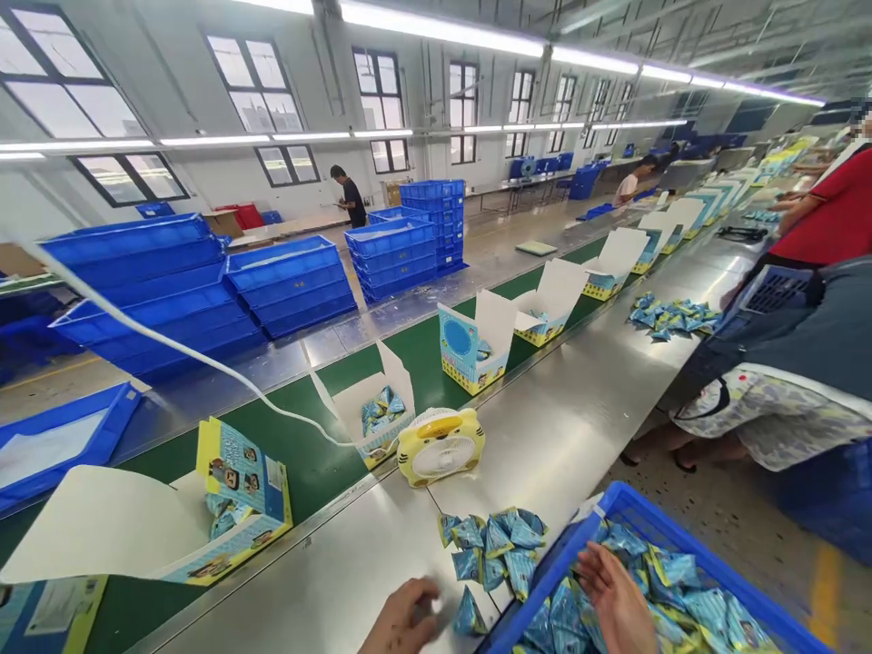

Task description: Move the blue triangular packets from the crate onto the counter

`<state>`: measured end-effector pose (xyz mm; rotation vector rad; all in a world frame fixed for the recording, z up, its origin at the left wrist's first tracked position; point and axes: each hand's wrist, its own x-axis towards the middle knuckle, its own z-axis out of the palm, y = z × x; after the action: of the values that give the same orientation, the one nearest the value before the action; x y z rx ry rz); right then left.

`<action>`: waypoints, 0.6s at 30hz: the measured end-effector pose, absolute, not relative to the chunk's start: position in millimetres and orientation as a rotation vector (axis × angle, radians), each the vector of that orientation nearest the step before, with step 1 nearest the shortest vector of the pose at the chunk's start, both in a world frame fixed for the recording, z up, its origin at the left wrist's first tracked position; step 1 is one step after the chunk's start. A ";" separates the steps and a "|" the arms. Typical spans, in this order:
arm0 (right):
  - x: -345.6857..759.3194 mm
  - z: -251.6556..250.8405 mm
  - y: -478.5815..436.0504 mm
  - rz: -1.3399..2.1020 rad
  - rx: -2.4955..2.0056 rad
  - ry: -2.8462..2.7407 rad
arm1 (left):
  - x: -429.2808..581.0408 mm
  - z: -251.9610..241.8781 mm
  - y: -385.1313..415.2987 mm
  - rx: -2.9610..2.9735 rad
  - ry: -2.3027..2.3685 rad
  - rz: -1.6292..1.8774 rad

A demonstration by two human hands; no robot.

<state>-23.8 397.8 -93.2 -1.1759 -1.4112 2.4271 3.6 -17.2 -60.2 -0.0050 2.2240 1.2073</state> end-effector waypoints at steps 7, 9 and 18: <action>79.9 -130.3 389.0 1.394 -0.648 -3.034 | 6.9 -96.2 24.6 0.199 2.274 0.980; 80.4 -128.1 372.5 1.068 -0.433 -3.255 | 9.4 -79.7 46.2 0.210 2.358 1.077; 106.3 -101.8 361.3 0.709 -0.137 -3.749 | 60.7 -103.7 157.8 0.660 2.103 0.575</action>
<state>106.3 361.3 -101.8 -0.1366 -3.7491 0.7088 60.7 157.8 -103.7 0.6604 2.1026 0.5752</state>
